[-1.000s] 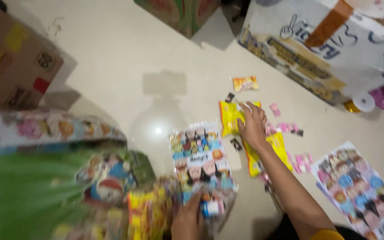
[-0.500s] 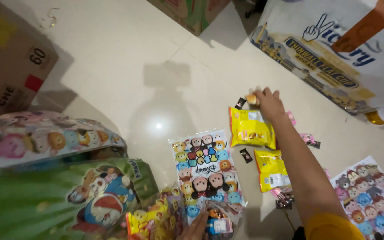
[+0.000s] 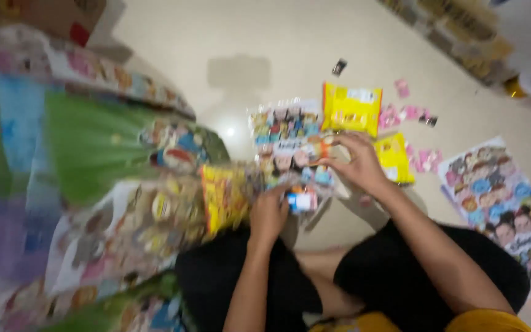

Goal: The person is sorting and packing various small snack packets and stickers into individual clear plastic bags on the floor.

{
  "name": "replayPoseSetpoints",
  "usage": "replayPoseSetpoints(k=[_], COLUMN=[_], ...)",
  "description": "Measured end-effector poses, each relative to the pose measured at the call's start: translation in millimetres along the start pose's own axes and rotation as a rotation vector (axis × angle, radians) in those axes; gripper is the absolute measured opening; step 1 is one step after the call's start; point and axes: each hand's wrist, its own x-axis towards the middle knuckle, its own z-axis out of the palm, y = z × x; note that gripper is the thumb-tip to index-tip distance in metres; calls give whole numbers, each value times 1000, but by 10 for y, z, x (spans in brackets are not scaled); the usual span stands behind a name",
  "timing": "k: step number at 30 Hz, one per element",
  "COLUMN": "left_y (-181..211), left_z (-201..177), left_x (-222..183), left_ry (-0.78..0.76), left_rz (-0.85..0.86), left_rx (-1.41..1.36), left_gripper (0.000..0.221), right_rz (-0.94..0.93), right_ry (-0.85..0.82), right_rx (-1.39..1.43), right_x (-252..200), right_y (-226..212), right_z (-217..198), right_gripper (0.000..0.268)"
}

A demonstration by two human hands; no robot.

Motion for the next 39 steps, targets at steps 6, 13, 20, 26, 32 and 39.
replayPoseSetpoints(k=[6, 13, 20, 26, 32, 39], left_y=[-294, -311, -492, -531, -474, -502], left_z=[246, 238, 434, 481, 441, 462], left_x=[82, 91, 239, 258, 205, 171], left_ry=[143, 162, 204, 193, 177, 170], left_rz=[57, 61, 135, 150, 135, 93], left_rx=[-143, -172, -162, -134, -131, -136], left_gripper=[44, 54, 58, 57, 51, 51], right_rz=[-47, -171, -177, -128, 422, 1095], right_ry=[-67, -230, -216, -186, 156, -188], right_rx=[-105, -654, -808, -639, -650, -407], right_x=[-587, -676, -818, -899, -1191, -1275], right_y=[-227, -375, -214, 151, 1486, 1008], right_z=[599, 565, 800, 634, 221, 337], right_gripper=[35, 20, 11, 15, 14, 86])
